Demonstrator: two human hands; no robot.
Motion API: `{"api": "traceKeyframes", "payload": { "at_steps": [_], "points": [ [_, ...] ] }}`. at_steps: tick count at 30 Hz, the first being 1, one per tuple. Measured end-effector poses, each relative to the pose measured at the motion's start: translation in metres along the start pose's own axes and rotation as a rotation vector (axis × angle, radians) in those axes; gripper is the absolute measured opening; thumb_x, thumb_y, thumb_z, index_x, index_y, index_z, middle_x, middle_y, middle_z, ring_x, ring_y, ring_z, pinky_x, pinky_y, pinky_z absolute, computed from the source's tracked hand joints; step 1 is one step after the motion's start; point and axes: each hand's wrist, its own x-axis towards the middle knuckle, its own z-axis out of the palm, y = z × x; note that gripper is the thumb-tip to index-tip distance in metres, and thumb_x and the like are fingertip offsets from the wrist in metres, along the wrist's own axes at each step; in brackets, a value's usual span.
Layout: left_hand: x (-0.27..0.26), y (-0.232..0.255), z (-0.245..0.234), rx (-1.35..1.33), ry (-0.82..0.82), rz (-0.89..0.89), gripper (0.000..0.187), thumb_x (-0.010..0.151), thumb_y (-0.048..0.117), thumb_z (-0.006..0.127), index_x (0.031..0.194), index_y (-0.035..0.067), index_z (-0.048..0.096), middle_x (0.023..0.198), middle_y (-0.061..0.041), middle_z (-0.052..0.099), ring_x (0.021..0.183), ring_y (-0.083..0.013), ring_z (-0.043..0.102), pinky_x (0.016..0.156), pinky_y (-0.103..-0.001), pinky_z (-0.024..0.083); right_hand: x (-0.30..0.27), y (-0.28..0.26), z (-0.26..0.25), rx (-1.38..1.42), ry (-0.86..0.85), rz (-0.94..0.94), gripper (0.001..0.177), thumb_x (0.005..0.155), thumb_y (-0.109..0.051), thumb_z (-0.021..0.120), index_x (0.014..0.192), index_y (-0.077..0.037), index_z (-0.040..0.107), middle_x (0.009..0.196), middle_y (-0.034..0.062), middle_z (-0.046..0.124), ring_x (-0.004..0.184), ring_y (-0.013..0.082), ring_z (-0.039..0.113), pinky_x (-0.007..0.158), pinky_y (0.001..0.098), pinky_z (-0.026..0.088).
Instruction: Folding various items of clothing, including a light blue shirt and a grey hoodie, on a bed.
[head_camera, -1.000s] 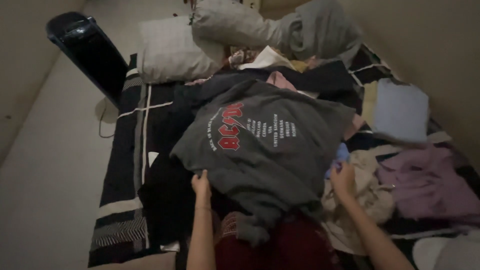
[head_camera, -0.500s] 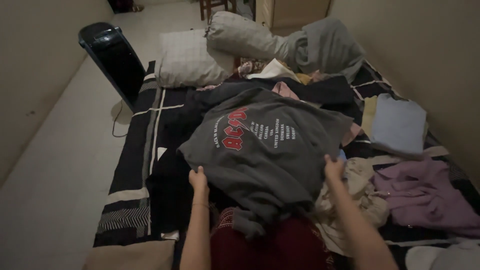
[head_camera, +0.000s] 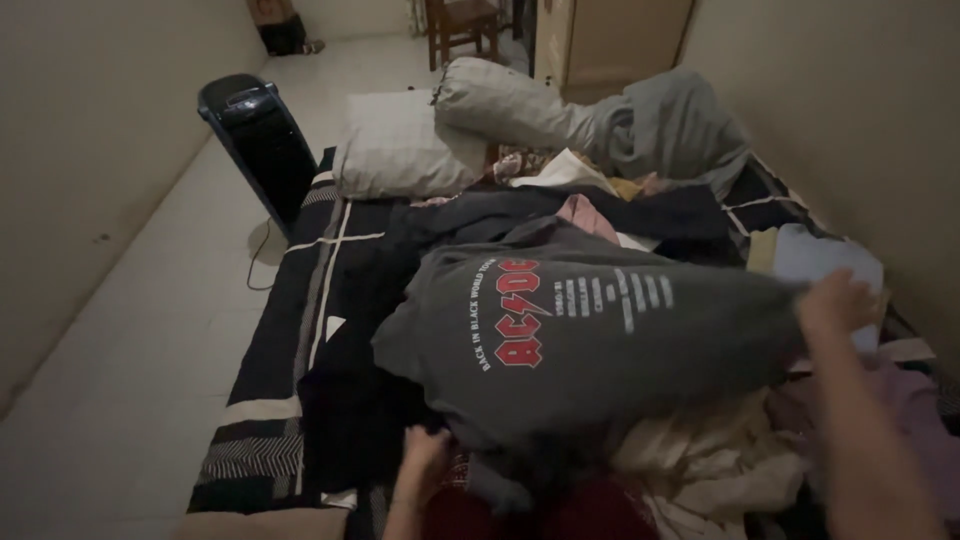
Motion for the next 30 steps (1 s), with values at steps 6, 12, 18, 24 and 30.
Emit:
{"api": "traceKeyframes", "payload": {
  "at_steps": [6,12,18,24,30],
  "points": [
    [0.038,0.048,-0.071,-0.236,0.506,-0.057,0.057,0.092,0.023,0.068,0.141,-0.002,0.053,0.133,-0.028,0.06,0.12,-0.0454,0.06,0.101,-0.051,0.05,-0.123,-0.007,0.049,0.167,-0.273,-0.094,0.063,0.098,-0.039,0.063,0.15,-0.004,0.052,0.148,0.029,0.052,0.133,0.0494,0.05,0.108,0.0671,0.041],
    [0.138,0.048,-0.086,-0.222,0.668,-0.24,0.059,0.1,0.048,0.06,0.138,0.003,0.06,0.134,-0.022,0.063,0.122,-0.0431,0.059,0.098,-0.058,0.047,-0.229,0.002,0.116,0.119,-0.309,-0.21,0.063,0.105,-0.05,0.034,0.159,-0.017,0.035,0.168,0.0201,0.021,0.154,0.0376,0.017,0.114,0.0712,0.018],
    [0.167,0.039,-0.097,-0.946,0.36,-0.615,0.079,0.101,0.067,0.053,0.132,-0.004,0.066,0.131,-0.022,0.07,0.116,-0.0417,0.067,0.099,-0.055,0.053,-0.24,0.0,0.141,-0.029,-0.229,-0.21,0.061,0.106,-0.049,0.03,0.158,-0.017,0.038,0.172,0.0147,0.021,0.16,0.032,0.015,0.12,0.0678,0.013],
    [0.182,0.02,-0.115,-1.223,-0.275,-0.469,0.049,0.095,0.045,0.061,0.124,0.006,0.071,0.121,-0.011,0.075,0.11,-0.0327,0.069,0.098,-0.047,0.053,-0.245,-0.008,0.137,0.016,-0.133,-0.221,0.06,0.106,-0.043,0.034,0.159,-0.015,0.041,0.17,0.018,0.027,0.157,0.0352,0.021,0.119,0.0693,0.016],
    [0.201,0.024,-0.134,-1.45,-0.307,-0.339,0.04,0.097,0.035,0.061,0.121,0.004,0.069,0.121,-0.014,0.072,0.114,-0.0348,0.064,0.098,-0.049,0.054,-0.249,0.004,0.157,-0.079,-0.076,-0.234,0.057,0.108,-0.044,0.036,0.156,-0.016,0.045,0.175,0.0154,0.027,0.163,0.0325,0.023,0.124,0.0677,0.018]
  ]
}}
